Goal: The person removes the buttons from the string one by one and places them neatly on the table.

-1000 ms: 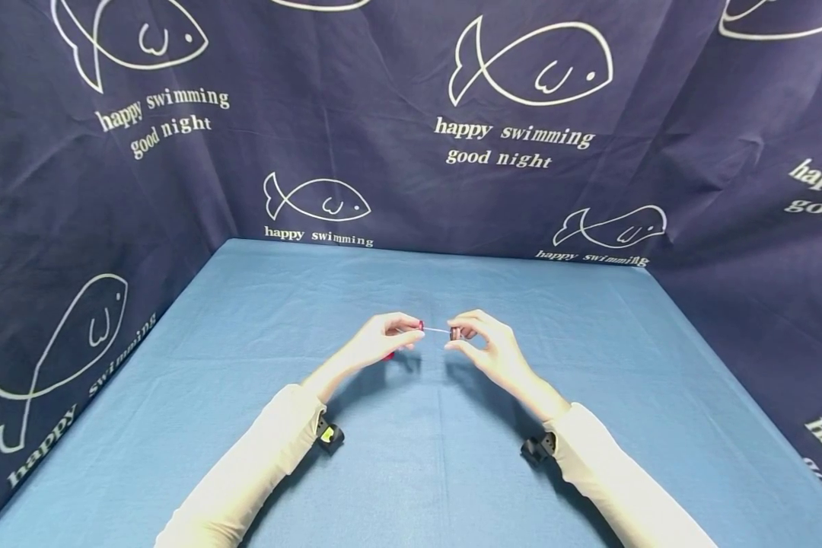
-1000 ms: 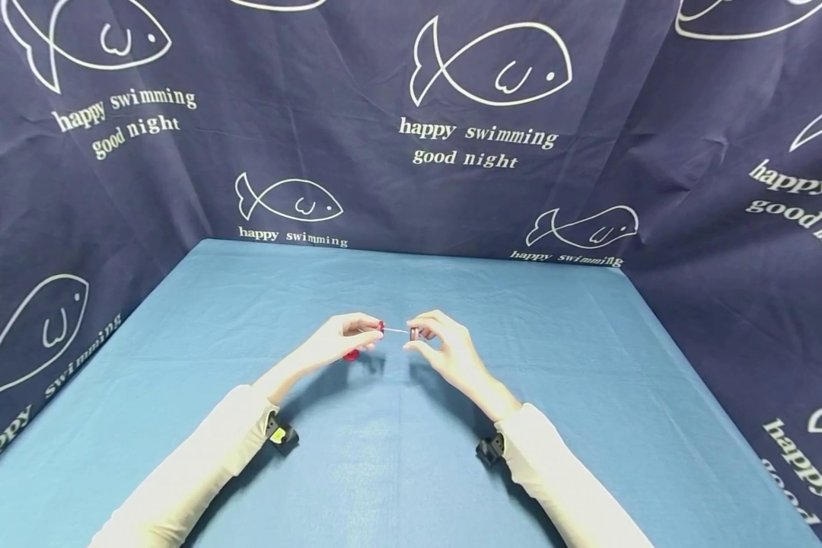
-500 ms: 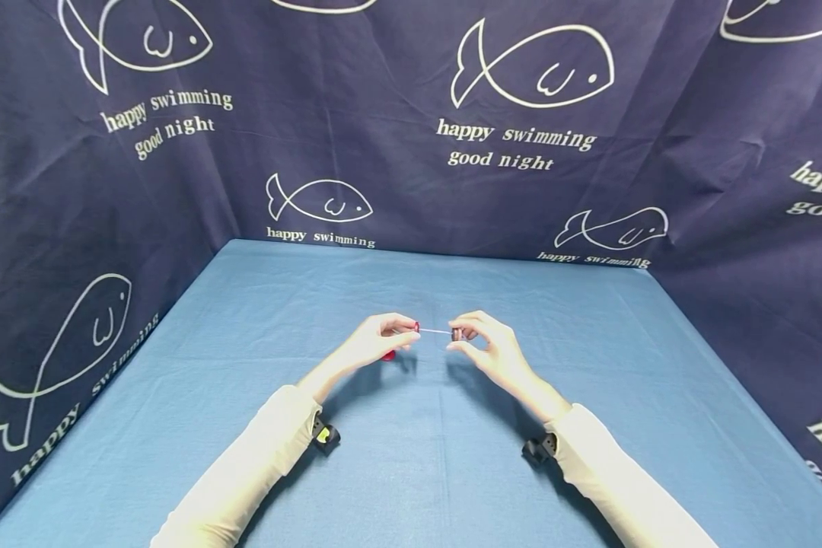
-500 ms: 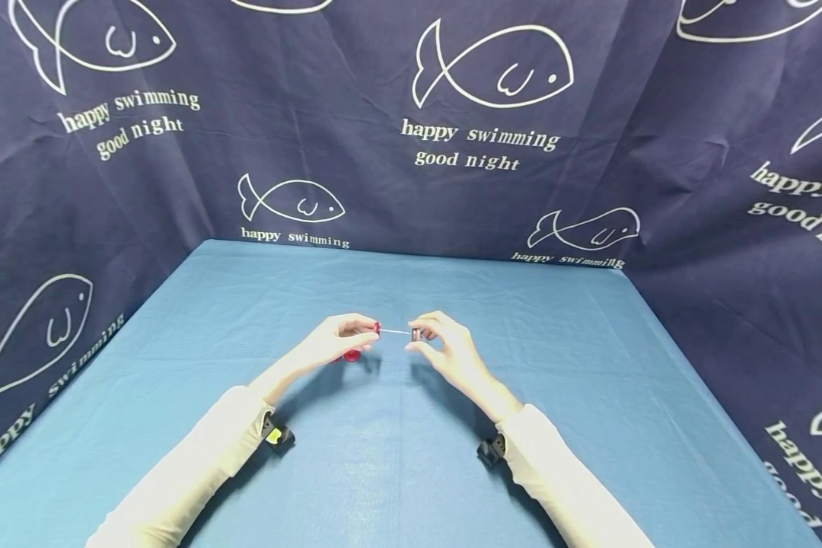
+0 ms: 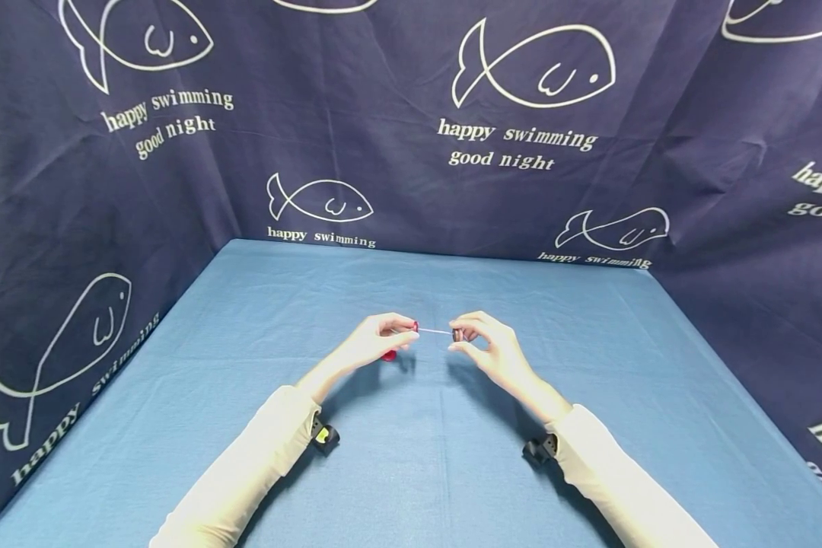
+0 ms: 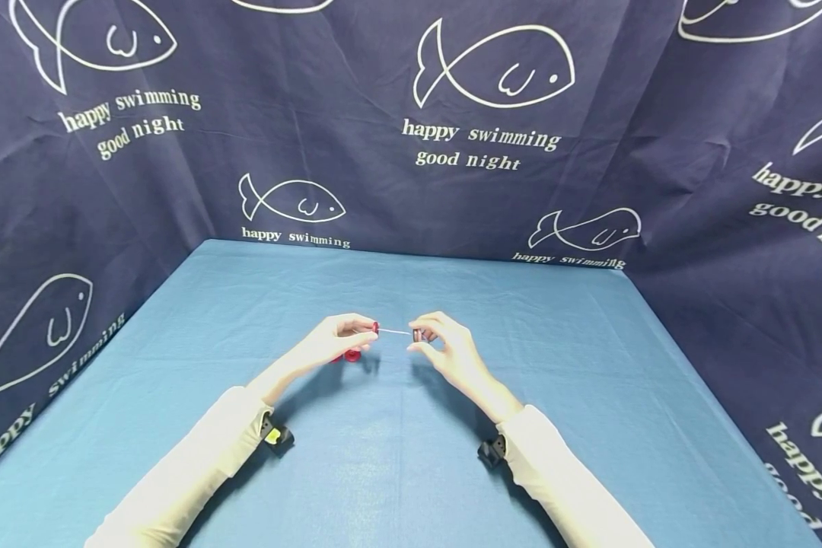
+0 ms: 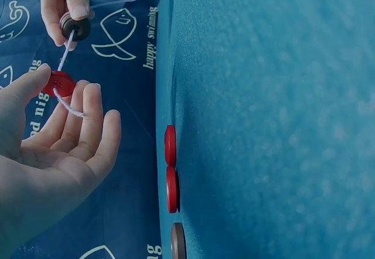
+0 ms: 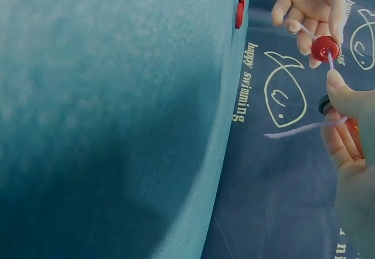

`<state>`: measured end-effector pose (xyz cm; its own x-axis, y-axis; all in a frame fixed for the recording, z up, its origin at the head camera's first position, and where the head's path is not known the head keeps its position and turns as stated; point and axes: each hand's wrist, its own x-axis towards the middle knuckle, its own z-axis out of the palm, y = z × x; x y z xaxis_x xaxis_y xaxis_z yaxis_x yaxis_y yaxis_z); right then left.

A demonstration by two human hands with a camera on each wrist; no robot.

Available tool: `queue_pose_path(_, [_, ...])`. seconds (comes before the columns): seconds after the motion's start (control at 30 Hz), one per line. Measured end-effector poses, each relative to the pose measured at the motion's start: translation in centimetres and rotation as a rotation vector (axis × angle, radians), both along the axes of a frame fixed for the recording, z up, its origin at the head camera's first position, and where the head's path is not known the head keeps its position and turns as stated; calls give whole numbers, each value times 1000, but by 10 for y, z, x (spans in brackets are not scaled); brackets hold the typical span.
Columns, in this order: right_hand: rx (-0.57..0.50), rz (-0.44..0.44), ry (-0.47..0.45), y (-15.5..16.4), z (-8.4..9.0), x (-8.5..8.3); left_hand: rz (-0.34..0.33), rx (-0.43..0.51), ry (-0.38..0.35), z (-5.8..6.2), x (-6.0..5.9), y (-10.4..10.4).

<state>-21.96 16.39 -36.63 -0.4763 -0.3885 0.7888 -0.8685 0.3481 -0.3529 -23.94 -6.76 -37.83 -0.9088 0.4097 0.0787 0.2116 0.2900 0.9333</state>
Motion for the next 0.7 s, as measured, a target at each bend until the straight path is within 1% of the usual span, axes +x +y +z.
queue_pose_path(0.1, [3, -5, 4, -3, 7, 6, 5, 7, -13, -10, -8, -1])
queue_pose_path(0.17, [2, -7, 5, -3, 9, 7, 6, 12, -16, -12, -10, -2])
queue_pose_path(0.3, [-3, -8, 2, -3, 9, 7, 11, 15, -18, -14, -12, -4])
queue_pose_path(0.7, [-5, -6, -3, -2, 9, 7, 19, 22, -12, -13, -10, -7])
